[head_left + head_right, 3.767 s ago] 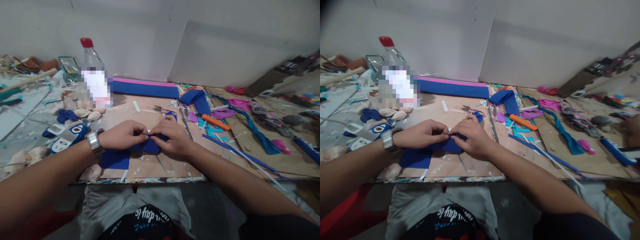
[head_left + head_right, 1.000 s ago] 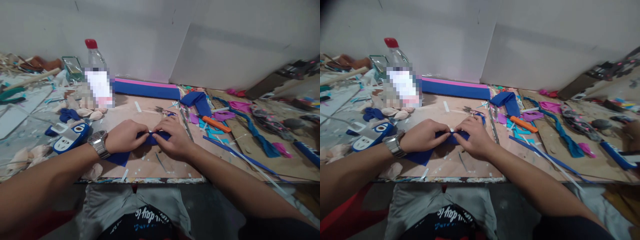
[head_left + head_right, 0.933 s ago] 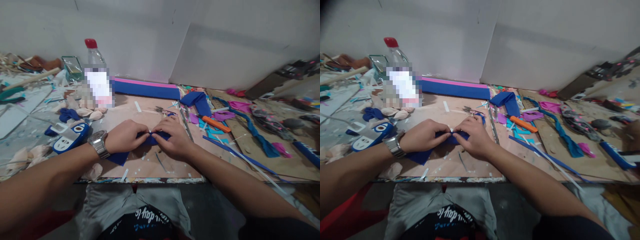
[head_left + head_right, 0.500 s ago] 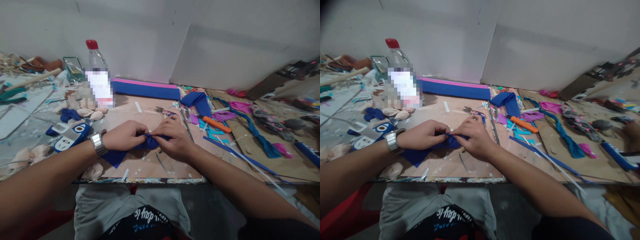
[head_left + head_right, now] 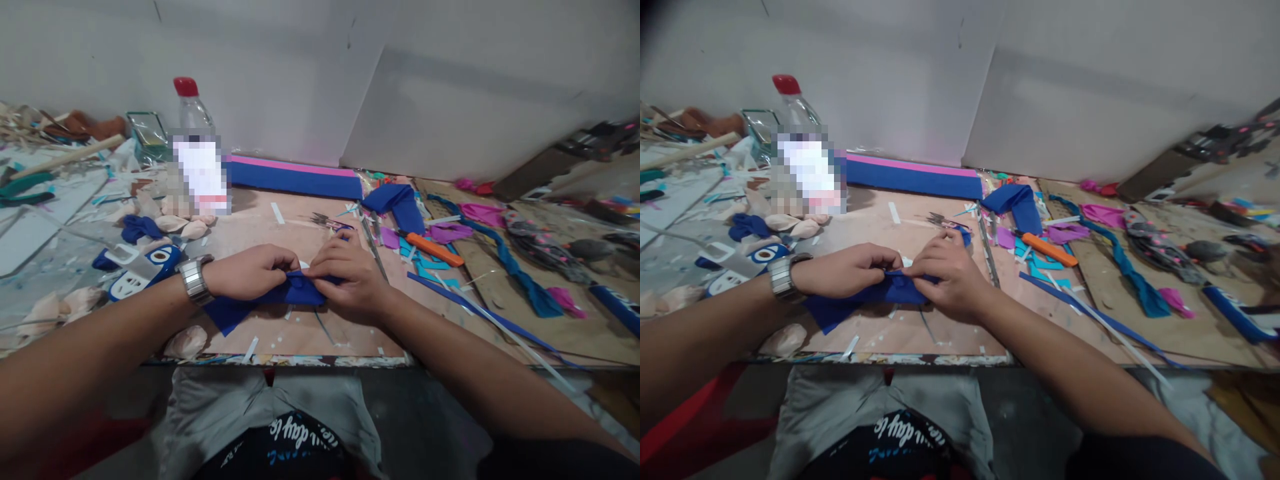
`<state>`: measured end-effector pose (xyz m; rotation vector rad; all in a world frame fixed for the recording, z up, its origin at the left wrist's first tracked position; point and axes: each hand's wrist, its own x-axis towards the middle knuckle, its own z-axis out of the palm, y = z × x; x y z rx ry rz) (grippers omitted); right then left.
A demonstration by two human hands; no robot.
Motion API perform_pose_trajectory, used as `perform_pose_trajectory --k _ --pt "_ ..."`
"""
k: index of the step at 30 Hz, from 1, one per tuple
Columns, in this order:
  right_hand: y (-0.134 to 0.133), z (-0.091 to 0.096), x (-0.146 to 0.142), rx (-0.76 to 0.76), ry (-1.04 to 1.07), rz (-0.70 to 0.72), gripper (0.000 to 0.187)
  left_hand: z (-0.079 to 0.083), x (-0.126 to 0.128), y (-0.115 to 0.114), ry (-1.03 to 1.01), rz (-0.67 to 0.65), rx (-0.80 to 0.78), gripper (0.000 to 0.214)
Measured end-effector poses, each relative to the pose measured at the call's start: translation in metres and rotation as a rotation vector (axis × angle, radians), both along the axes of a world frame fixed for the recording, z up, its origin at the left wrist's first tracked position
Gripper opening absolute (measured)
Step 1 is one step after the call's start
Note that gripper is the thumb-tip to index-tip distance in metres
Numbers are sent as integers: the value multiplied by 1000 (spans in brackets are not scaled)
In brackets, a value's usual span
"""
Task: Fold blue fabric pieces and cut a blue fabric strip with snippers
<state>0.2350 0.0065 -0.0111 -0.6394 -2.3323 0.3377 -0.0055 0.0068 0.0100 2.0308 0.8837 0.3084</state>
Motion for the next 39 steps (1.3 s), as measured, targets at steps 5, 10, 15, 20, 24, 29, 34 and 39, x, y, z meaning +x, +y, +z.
perform_pose_trajectory --k 5,10,15,20,24,29,34,39 --pt "-1 1 -1 6 -14 -19 15 1 0 0 -18 13 14 24" --pt "-1 2 0 -12 -22 -17 14 -4 0 1 -35 44 29 27" --pt "0 2 0 -22 -25 -13 10 -5 0 1 -42 59 67 28" --pt "0 1 0 -20 -25 -14 12 -4 1 0 -14 68 51 31" --pt "0 1 -1 -9 -26 -19 10 -4 0 0 -18 81 44 29" --pt "1 0 -1 14 -26 -11 9 -5 0 1 -32 78 45 33" --pt "2 -1 -1 24 -12 -6 9 -4 0 0 -3 86 106 35" --pt "2 0 -2 42 -18 -21 7 -5 1 0 -12 93 105 34"
